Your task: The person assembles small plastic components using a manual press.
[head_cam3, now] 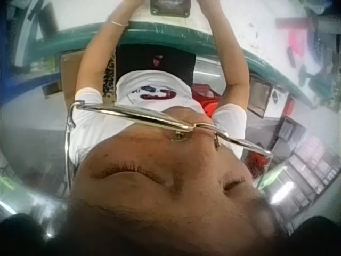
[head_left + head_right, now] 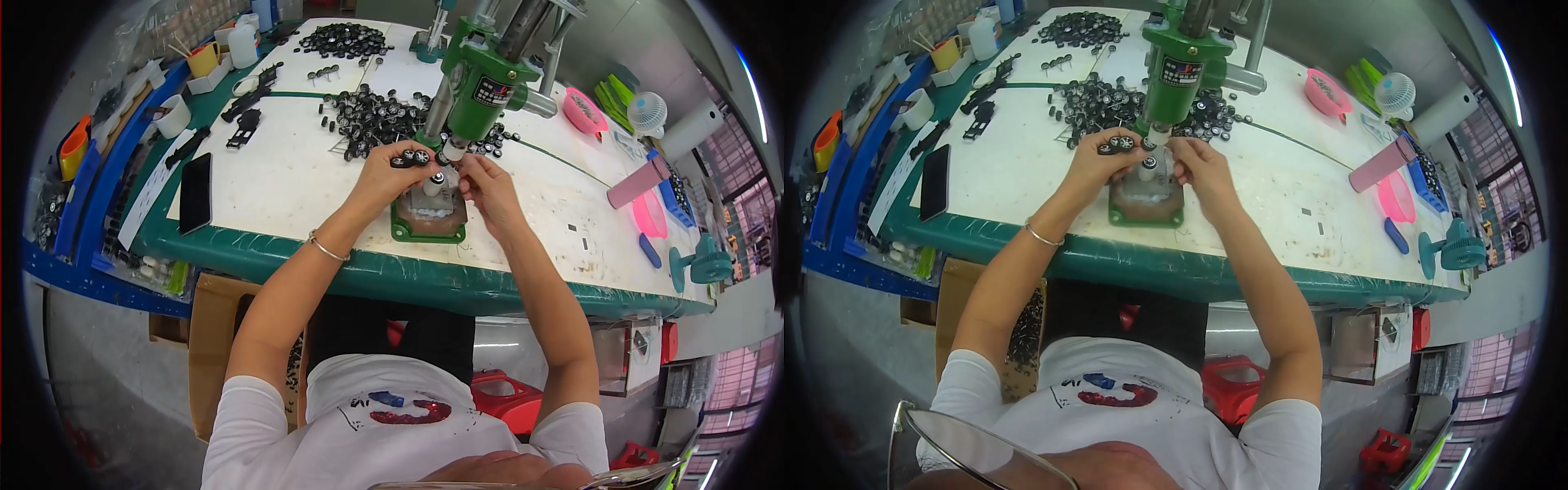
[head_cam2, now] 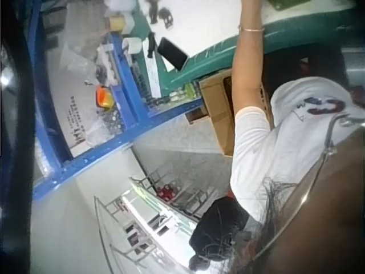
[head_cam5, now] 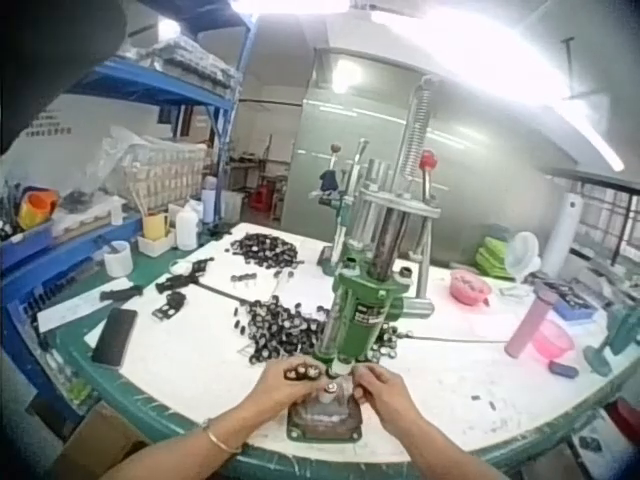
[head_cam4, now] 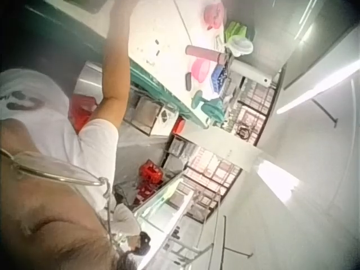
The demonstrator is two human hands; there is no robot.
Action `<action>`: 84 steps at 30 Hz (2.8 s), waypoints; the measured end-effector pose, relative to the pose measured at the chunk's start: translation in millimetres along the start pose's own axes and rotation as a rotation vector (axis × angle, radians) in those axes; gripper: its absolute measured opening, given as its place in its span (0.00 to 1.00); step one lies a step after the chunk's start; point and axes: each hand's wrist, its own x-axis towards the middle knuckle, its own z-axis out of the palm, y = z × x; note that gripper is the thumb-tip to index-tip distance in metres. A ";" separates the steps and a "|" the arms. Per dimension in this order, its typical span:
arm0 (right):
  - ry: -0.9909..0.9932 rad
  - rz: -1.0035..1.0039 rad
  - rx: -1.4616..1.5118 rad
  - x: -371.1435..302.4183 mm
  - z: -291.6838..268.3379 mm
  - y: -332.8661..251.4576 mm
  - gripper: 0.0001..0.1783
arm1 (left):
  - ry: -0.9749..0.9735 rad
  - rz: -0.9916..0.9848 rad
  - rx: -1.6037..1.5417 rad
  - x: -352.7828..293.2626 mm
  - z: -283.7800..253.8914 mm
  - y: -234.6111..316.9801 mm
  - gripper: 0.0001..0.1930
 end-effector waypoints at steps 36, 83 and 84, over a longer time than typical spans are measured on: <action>0.299 -0.928 0.025 26.6 39.6 -228.8 0.09 | 0.022 0.182 -0.018 17.3 13.1 -12.7 0.08; 0.159 -0.186 -0.489 75.7 -91.5 -41.7 0.12 | 0.132 -0.042 -0.712 30.6 -23.4 -26.0 0.09; 0.165 -0.122 -0.676 69.2 -87.9 -21.3 0.11 | 0.151 -0.065 -0.694 28.2 -22.8 -20.6 0.11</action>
